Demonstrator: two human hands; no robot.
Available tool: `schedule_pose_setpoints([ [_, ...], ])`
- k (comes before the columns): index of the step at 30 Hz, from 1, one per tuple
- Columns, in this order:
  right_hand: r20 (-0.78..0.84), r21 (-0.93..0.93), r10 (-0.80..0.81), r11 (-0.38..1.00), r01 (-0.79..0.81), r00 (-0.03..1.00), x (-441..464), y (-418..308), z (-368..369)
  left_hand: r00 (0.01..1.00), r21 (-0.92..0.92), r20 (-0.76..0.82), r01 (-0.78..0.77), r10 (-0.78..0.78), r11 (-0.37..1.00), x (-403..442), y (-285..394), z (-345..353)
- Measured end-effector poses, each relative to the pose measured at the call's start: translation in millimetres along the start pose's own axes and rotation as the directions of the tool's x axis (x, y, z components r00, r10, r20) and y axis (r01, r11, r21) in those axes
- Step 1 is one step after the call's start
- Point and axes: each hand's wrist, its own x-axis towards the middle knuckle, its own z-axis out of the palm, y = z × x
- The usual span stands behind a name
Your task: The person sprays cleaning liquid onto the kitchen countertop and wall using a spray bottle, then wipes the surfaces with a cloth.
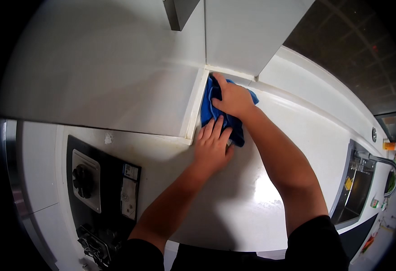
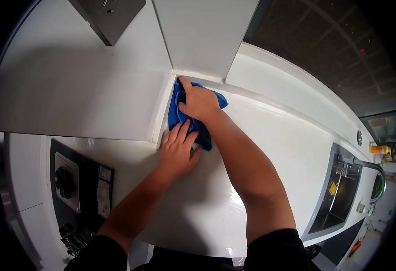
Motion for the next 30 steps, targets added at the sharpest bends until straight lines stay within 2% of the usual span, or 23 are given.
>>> schedule_pose_setpoints([
  [2, -0.019, -0.076, -0.113, 0.991, 0.111, 0.993, -0.3, 1.9, 1.9, 1.000, -0.004, 0.001, -0.004, 0.004, 1.000, -0.5, -0.3, 0.5],
  [3, -0.019, -0.076, -0.112, 0.991, 0.111, 0.993, 1.0, 2.5, 2.8, 1.000, 0.001, 0.000, -0.007, 0.007, 1.000, -1.1, -0.8, 1.7],
  [5, 0.081, -0.139, -0.069, 0.987, 0.080, 0.994, 4.2, -1.0, 2.1, 1.000, 0.004, -0.001, -0.012, 0.012, 1.000, -2.6, -1.1, 2.9],
  [8, 0.129, -0.190, 0.008, 0.982, 0.017, 0.992, -3.6, -11.4, -5.3, 1.000, 0.006, 0.025, 0.005, -0.005, 1.000, -2.6, -0.5, 3.1],
  [11, 0.191, -0.196, 0.050, 0.980, -0.012, 0.980, 2.5, -14.9, -8.3, 0.998, 0.010, 0.059, 0.017, -0.017, 1.000, -0.9, 0.0, 0.9],
  [17, 0.215, -0.145, 0.063, 0.989, -0.032, 0.975, 10.1, -14.1, -12.7, 0.999, 0.040, 0.044, 0.025, -0.026, 0.999, 5.0, 6.0, -5.2],
  [23, 0.266, -0.191, 0.094, 0.981, -0.043, 0.959, 19.3, -17.6, -18.6, 0.999, 0.038, 0.030, 0.032, -0.033, 0.999, 11.5, 5.0, -4.2],
  [26, 0.269, -0.184, 0.102, 0.982, -0.053, 0.958, 19.2, -17.7, -18.8, 0.997, 0.006, 0.062, 0.049, -0.049, 0.999, 11.7, 4.9, -2.6],
  [30, 0.242, -0.151, 0.097, 0.987, -0.062, 0.965, 9.5, -17.5, -19.7, 0.999, 0.023, 0.022, 0.030, -0.031, 0.999, 7.2, 4.4, 0.0],
])
